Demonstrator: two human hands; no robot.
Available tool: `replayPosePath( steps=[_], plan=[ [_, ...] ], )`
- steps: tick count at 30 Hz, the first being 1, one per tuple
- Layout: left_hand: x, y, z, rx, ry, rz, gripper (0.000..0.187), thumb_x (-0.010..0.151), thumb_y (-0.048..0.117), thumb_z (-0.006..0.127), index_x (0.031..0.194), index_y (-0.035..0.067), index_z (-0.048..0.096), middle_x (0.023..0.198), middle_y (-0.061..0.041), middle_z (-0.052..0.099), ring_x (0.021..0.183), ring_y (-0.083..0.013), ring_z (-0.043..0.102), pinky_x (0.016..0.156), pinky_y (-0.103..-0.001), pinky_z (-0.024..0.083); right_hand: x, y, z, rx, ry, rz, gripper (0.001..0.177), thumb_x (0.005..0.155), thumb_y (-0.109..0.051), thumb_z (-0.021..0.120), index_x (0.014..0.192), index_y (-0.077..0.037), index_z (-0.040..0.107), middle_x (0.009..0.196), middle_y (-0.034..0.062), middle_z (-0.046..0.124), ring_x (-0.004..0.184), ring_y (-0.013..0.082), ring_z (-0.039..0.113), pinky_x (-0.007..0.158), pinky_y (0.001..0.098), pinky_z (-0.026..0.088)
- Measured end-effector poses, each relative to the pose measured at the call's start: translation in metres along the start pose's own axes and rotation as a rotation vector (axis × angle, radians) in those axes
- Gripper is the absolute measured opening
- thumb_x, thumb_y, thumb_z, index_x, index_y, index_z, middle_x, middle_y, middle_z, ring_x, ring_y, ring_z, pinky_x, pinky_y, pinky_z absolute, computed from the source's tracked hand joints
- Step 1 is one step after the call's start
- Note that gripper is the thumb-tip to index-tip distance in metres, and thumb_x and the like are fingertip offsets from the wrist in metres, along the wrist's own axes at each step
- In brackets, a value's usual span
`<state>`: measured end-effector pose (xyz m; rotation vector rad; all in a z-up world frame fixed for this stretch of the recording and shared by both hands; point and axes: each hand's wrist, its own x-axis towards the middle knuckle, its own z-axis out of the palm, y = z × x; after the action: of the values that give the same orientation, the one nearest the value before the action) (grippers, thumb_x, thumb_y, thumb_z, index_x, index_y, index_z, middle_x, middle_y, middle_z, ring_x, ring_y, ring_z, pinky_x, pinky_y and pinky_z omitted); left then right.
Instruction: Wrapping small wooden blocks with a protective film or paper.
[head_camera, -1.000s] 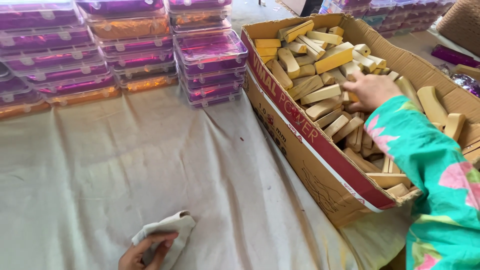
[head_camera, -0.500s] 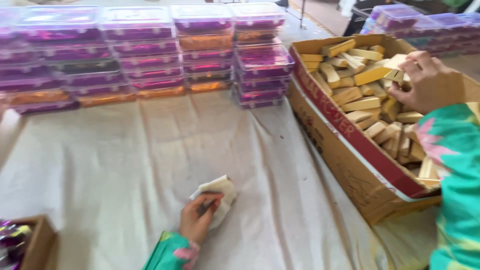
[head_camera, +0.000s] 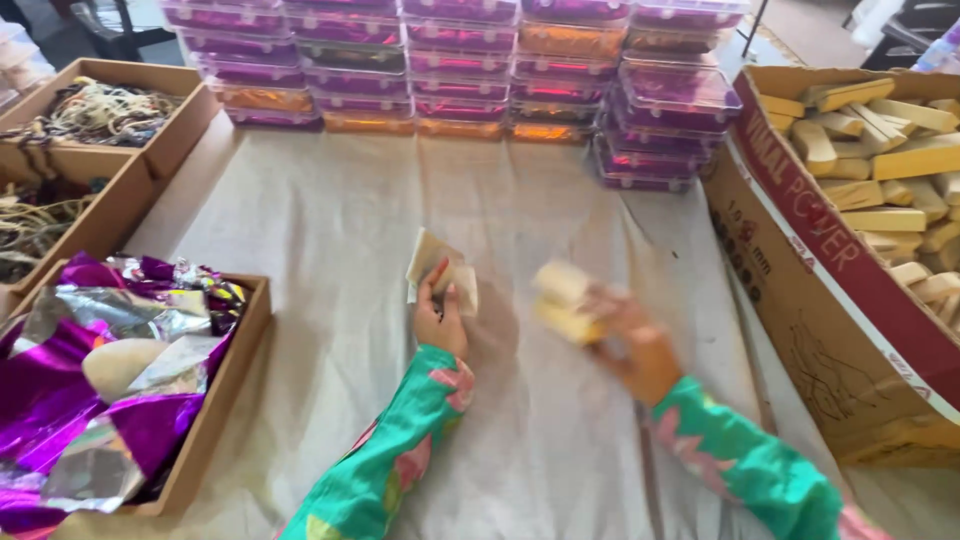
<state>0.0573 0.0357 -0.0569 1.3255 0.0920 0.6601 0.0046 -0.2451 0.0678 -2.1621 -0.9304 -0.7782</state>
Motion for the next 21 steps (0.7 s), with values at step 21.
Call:
replayPosePath(
  steps=[21],
  plan=[
    [-0.027,0.074,0.018,-0.042,-0.496,-0.012,0.026,0.093,-0.001,0.059,0.115,0.004,0.073,0.108,-0.006,0.070,0.095,-0.0132,0.064,0.081,-0.027,0.053,0.013,0.007,0.089,1.043,-0.145,0.526,0.080,0.101,-0.053,0.057,0.162,-0.012,0.028,0.151,0.0068,0.051,0.136,0.0196,0.052,0.110,0.0398,0.043]
  ],
)
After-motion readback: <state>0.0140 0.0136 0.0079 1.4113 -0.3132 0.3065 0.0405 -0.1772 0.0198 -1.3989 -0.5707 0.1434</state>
